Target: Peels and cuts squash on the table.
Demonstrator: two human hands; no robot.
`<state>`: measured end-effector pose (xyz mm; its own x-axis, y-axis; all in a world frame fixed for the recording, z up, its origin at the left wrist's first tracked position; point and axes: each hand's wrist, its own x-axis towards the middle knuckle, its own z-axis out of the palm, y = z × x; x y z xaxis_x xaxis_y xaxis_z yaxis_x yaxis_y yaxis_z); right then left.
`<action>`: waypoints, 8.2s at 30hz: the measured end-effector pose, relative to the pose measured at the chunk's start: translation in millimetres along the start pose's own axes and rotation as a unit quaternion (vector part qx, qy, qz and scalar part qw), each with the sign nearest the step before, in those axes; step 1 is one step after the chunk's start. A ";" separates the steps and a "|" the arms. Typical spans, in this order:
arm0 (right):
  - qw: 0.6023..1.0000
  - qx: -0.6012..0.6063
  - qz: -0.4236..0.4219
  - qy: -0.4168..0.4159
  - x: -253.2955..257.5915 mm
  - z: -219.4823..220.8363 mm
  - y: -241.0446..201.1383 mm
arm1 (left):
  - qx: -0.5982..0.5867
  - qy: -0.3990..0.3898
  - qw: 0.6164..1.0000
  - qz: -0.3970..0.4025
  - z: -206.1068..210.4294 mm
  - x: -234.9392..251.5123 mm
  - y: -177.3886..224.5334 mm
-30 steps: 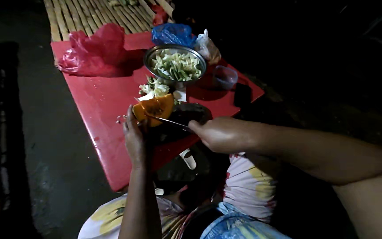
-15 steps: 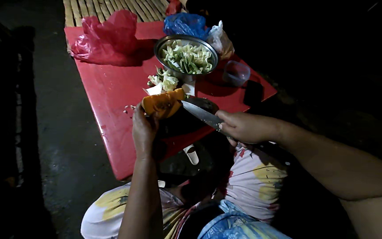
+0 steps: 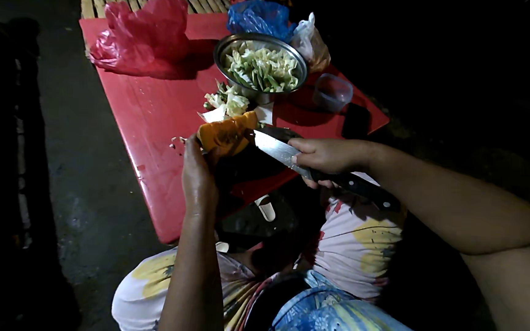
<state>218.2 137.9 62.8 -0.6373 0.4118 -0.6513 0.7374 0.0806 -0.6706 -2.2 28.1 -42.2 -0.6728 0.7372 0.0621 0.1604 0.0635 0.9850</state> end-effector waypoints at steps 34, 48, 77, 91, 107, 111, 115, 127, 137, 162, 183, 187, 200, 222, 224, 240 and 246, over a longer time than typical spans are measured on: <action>0.994 0.087 -0.055 -0.037 40.4 0.4 -15.9 | 0.242 0.015 0.964 0.108 -1.6 -4.7 -3.9; 0.999 -0.051 -0.006 0.013 38.1 5.4 -36.8 | 0.100 -0.002 0.993 0.066 -6.1 -0.3 -13.2; 0.993 0.107 -0.052 0.008 61.9 29.3 -29.7 | 0.215 0.002 0.971 0.108 -7.1 0.4 -9.0; 0.988 0.144 -0.047 -0.001 82.6 38.1 -65.3 | 0.228 -0.004 0.971 0.076 -15.9 7.0 -2.7; 0.901 -0.396 -0.079 0.160 19.0 9.7 -75.2 | 0.163 -0.066 0.974 0.145 -24.1 11.0 -6.7; 0.948 -0.298 -0.054 0.099 9.8 24.2 -51.2 | 0.150 -0.040 0.970 0.185 -19.1 2.5 -18.8; 0.996 0.019 -0.047 0.076 23.9 30.2 -22.5 | 0.141 -0.028 0.982 0.125 -16.9 -2.4 -13.8; 0.995 0.073 -0.020 0.062 30.0 40.6 -13.8 | 0.260 -0.028 0.952 0.159 -19.4 -9.6 -12.7; 0.994 0.111 -0.014 -0.002 42.1 30.8 -24.1 | 0.263 -0.040 0.952 0.152 -20.0 -2.7 -13.1; 0.981 0.158 -0.084 0.073 67.9 24.5 -77.9 | 0.159 -0.055 0.981 0.098 -19.2 6.6 -8.0; 0.909 -0.357 -0.200 0.079 35.6 -1.9 30.4 | -0.095 0.115 0.981 0.122 -75.9 0.0 7.1; 0.896 -0.396 -0.178 0.093 58.7 -13.7 20.2 | -0.110 0.111 0.980 0.122 -85.0 -13.8 15.2; 0.929 -0.253 -0.113 0.245 94.1 -43.8 52.1 | -0.011 -0.022 0.988 0.155 -47.2 -3.6 -8.9; 0.871 -0.257 -0.340 0.244 60.4 11.4 36.3 | -0.014 0.095 0.995 0.010 -66.6 -31.1 10.2; 0.861 -0.292 -0.345 0.234 56.8 18.1 26.2 | -0.028 0.087 0.996 0.014 -63.8 -21.3 13.6; 0.910 -0.246 -0.170 0.288 71.7 -1.9 -4.8 | 0.140 -0.021 0.985 -0.102 -66.8 -31.7 24.9; 0.904 -0.292 -0.145 0.278 75.7 3.4 -12.5 | 0.375 -0.032 0.919 -0.120 -71.8 -33.7 42.5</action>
<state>160.0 165.0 20.7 -0.7313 0.6760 -0.0907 0.6535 0.6564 -0.3768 -24.6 -42.3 9.0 -0.7140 0.6779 -0.1748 0.4819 0.6570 0.5798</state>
